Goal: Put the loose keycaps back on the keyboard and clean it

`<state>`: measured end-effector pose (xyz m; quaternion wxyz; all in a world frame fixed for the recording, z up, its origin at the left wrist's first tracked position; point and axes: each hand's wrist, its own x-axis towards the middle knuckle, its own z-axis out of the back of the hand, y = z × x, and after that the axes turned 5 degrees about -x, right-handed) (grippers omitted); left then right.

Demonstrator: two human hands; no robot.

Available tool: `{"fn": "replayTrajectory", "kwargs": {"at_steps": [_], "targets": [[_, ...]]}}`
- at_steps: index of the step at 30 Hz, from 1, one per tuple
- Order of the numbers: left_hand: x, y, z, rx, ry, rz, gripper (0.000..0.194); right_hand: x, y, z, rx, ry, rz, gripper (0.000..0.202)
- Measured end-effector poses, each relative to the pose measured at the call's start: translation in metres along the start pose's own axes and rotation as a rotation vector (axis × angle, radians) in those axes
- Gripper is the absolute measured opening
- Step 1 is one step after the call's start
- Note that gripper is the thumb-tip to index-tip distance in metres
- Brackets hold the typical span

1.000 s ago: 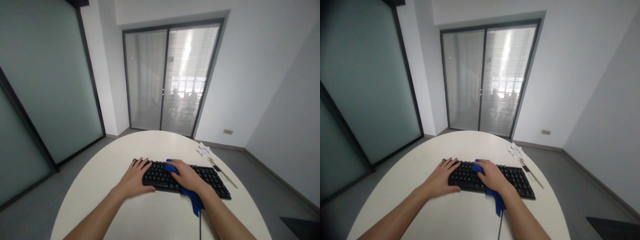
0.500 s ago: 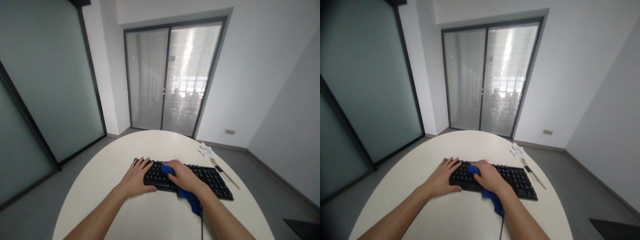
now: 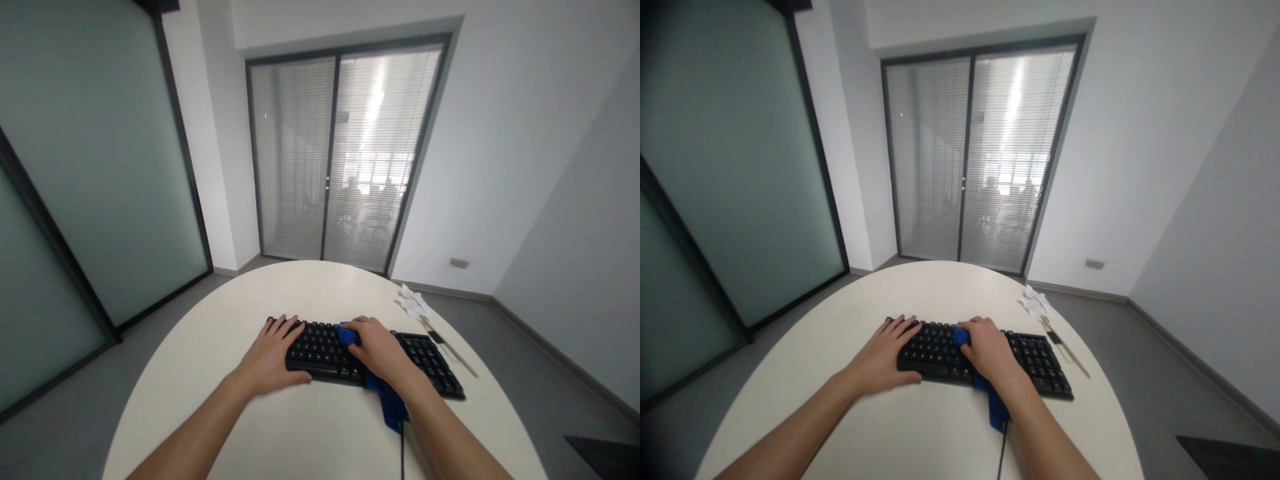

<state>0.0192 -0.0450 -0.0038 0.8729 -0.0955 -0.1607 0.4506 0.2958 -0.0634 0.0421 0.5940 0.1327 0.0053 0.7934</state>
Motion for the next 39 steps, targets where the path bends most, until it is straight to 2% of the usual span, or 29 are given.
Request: {"fn": "replayTrajectory", "kwargs": {"at_steps": [4, 9, 15, 22, 28, 33, 39], "targets": [[0.0, 0.0, -0.001, 0.004, 0.005, 0.003, 0.107, 0.002, -0.006, -0.006, -0.118, -0.099, -0.074, 0.044], [0.001, 0.001, -0.002, 0.005, 0.008, 0.002, 0.108, 0.006, -0.012, -0.018, 0.023, -0.027, -0.055, 0.048], [0.001, -0.002, 0.001, 0.004, 0.005, 0.003, 0.107, 0.005, -0.009, -0.021, 0.071, -0.013, -0.001, 0.051], [0.001, 0.001, -0.003, 0.005, -0.004, 0.008, 0.108, 0.001, 0.01, -0.017, 0.184, 0.014, 0.121, 0.056], [0.001, 0.001, -0.002, -0.007, -0.01, 0.001, 0.109, -0.004, 0.018, -0.01, 0.315, 0.044, 0.302, 0.062], [0.002, 0.001, -0.003, 0.007, 0.0, 0.006, 0.109, -0.002, 0.006, -0.01, 0.18, -0.008, 0.153, 0.048], [0.002, 0.0, -0.002, 0.008, -0.005, 0.0, 0.109, 0.004, -0.004, -0.018, -0.043, -0.075, -0.045, 0.043]]}}
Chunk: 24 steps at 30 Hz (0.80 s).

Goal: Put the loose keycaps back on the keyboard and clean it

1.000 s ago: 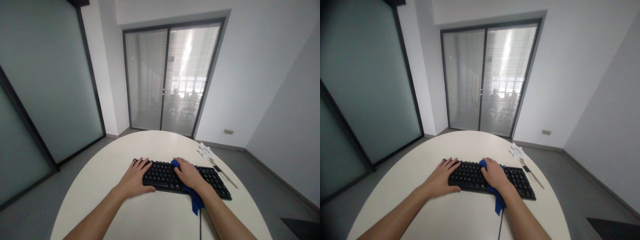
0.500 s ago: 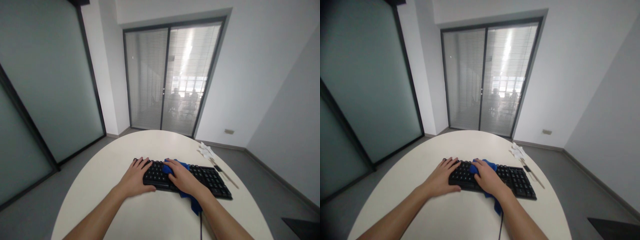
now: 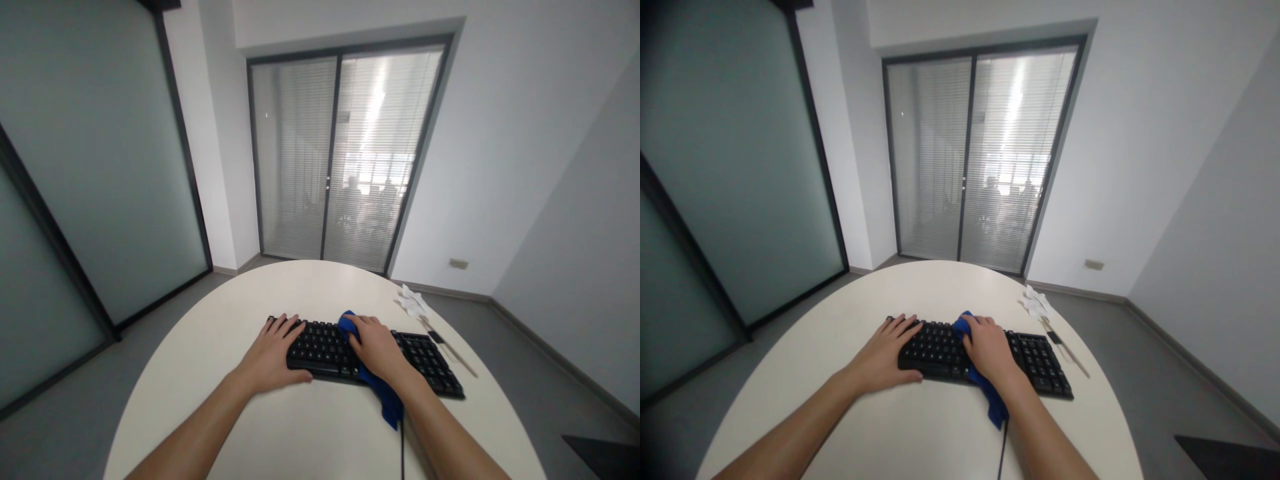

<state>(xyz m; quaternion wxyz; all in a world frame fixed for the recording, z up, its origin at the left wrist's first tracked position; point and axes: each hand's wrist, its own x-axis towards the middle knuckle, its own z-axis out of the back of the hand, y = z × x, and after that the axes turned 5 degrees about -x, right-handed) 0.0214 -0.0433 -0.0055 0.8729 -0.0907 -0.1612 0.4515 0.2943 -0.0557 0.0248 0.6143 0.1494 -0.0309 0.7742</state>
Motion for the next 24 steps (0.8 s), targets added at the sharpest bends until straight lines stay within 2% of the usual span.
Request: {"fn": "replayTrajectory", "kwargs": {"at_steps": [3, 8, 13, 21, 24], "targets": [[0.0, -0.002, 0.002, 0.005, 0.007, 0.005, 0.109, 0.002, -0.001, -0.008, 0.032, -0.043, -0.04, 0.041], [0.0, -0.003, 0.003, -0.007, 0.007, 0.01, 0.108, 0.003, 0.0, -0.014, 0.237, 0.002, 0.075, 0.043], [0.0, -0.001, 0.001, -0.019, -0.008, 0.001, 0.109, 0.001, 0.009, -0.011, 0.308, 0.03, 0.135, 0.045], [0.0, -0.002, 0.003, -0.003, 0.006, 0.013, 0.109, -0.002, 0.013, 0.002, 0.272, 0.083, 0.235, 0.051], [-0.001, -0.002, 0.003, -0.005, 0.009, 0.013, 0.109, -0.002, 0.01, 0.006, 0.137, 0.046, 0.161, 0.047]]}}
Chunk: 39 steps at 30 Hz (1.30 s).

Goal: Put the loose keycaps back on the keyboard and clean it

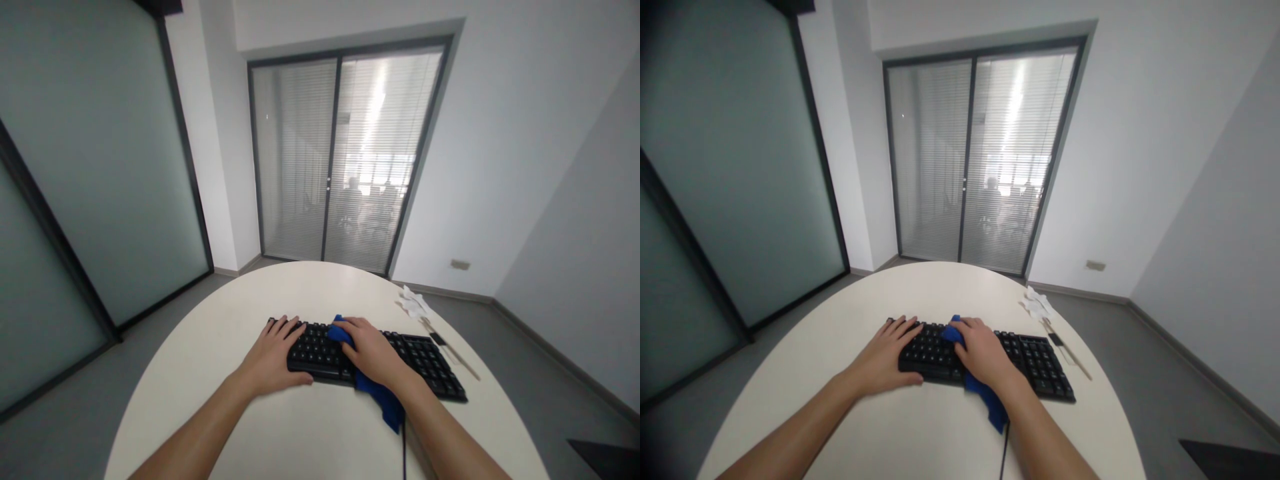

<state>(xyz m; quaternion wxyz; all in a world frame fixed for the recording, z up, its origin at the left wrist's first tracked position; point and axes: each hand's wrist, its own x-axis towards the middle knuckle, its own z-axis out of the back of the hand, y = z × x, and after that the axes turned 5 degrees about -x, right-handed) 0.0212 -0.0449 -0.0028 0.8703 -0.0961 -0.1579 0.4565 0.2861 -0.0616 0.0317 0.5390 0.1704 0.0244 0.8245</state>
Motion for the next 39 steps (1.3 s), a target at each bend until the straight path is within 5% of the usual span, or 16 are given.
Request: {"fn": "replayTrajectory", "kwargs": {"at_steps": [6, 20, 33, 36, 39], "targets": [[0.0, 0.001, -0.001, -0.001, 0.003, 0.0, 0.11, 0.0, -0.007, -0.004, -0.143, -0.013, -0.174, 0.042], [0.001, 0.006, 0.001, 0.014, 0.004, 0.021, 0.108, -0.004, -0.002, -0.003, 0.067, 0.027, 0.085, 0.053], [0.003, 0.025, 0.001, 0.025, -0.022, 0.073, 0.108, -0.014, 0.032, 0.012, 0.174, 0.197, 0.278, 0.044], [0.003, 0.027, 0.001, 0.022, -0.028, 0.072, 0.107, -0.015, 0.026, 0.022, 0.212, 0.251, 0.289, 0.036], [0.002, 0.026, 0.002, 0.02, -0.03, 0.063, 0.106, -0.013, 0.014, 0.027, 0.204, 0.148, 0.206, 0.04]]}}
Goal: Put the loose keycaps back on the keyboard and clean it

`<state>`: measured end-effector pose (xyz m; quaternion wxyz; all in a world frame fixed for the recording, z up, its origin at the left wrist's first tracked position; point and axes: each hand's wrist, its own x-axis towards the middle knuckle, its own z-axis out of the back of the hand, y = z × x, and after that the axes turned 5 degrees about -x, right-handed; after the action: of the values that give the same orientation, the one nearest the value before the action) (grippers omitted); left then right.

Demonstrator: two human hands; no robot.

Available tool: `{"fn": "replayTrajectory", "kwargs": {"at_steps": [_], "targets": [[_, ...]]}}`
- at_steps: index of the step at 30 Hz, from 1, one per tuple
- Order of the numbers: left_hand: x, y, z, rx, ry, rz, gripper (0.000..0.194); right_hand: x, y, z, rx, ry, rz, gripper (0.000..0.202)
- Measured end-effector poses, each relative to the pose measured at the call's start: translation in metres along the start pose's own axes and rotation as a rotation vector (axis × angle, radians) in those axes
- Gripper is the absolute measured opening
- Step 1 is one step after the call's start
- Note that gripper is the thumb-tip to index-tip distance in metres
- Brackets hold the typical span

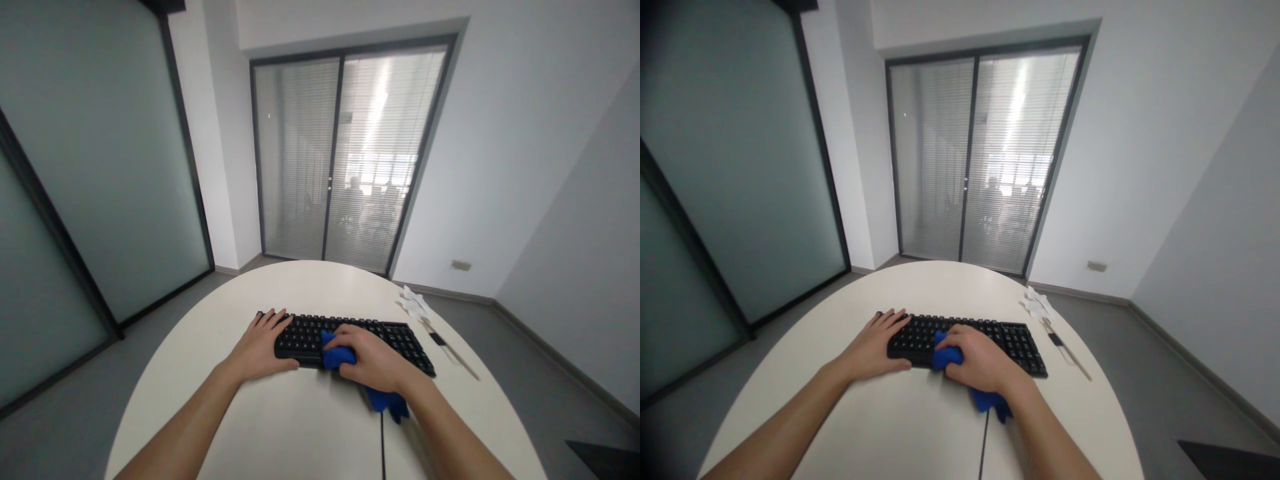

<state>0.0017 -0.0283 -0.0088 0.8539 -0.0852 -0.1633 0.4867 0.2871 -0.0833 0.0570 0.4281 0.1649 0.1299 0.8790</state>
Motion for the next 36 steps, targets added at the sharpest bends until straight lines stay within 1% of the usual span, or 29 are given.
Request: {"fn": "replayTrajectory", "kwargs": {"at_steps": [2, 3, 5, 7, 9, 11, 14, 17, 18, 21, 23, 24, 26, 27, 33, 36], "targets": [[-0.001, 0.0, 0.0, 0.005, 0.0, -0.003, 0.105, 0.001, -0.007, -0.003, -0.053, -0.111, -0.062, 0.048], [-0.001, 0.0, 0.0, 0.007, 0.0, -0.005, 0.105, 0.001, -0.009, -0.006, -0.078, -0.136, -0.074, 0.051], [-0.001, 0.001, -0.001, 0.006, -0.004, -0.008, 0.105, 0.003, -0.01, -0.015, -0.106, -0.113, -0.048, 0.05], [-0.001, 0.002, -0.002, 0.003, -0.007, -0.009, 0.104, 0.006, -0.007, -0.022, -0.11, -0.078, 0.01, 0.044], [-0.001, 0.002, -0.003, 0.004, -0.009, -0.008, 0.104, 0.007, -0.002, -0.025, -0.093, -0.052, 0.058, 0.039], [-0.001, 0.003, -0.003, 0.004, -0.012, -0.008, 0.105, 0.008, 0.003, -0.022, -0.06, -0.011, 0.087, 0.035], [-0.001, 0.002, -0.002, 0.01, -0.009, -0.005, 0.106, 0.005, 0.006, -0.014, -0.021, 0.05, 0.103, 0.03], [-0.002, 0.002, -0.001, 0.025, -0.003, 0.0, 0.106, 0.002, 0.007, -0.007, -0.002, 0.078, 0.105, 0.025], [-0.002, 0.002, -0.001, 0.026, -0.004, -0.002, 0.106, 0.002, 0.007, -0.007, 0.002, 0.069, 0.1, 0.029], [-0.002, 0.003, -0.002, 0.026, -0.006, -0.007, 0.106, 0.002, 0.007, -0.012, -0.004, -0.025, 0.048, 0.055], [-0.001, 0.004, -0.003, 0.024, -0.006, -0.006, 0.106, 0.004, 0.007, -0.017, -0.027, -0.047, 0.054, 0.066], [-0.002, 0.004, -0.003, 0.021, -0.007, -0.005, 0.106, 0.005, 0.007, -0.02, -0.042, -0.031, 0.078, 0.065], [-0.002, 0.003, -0.002, 0.015, -0.009, -0.004, 0.106, 0.007, 0.007, -0.021, -0.074, 0.017, 0.121, 0.057], [-0.002, 0.002, -0.002, 0.014, -0.008, -0.003, 0.106, 0.007, 0.007, -0.02, -0.086, 0.035, 0.12, 0.054], [-0.002, 0.001, -0.001, 0.009, -0.004, -0.006, 0.105, -0.001, -0.007, -0.005, -0.07, 0.062, -0.026, 0.044], [-0.001, 0.003, -0.003, 0.01, -0.011, -0.013, 0.104, -0.004, -0.011, 0.001, -0.073, 0.085, -0.067, 0.04]]}}
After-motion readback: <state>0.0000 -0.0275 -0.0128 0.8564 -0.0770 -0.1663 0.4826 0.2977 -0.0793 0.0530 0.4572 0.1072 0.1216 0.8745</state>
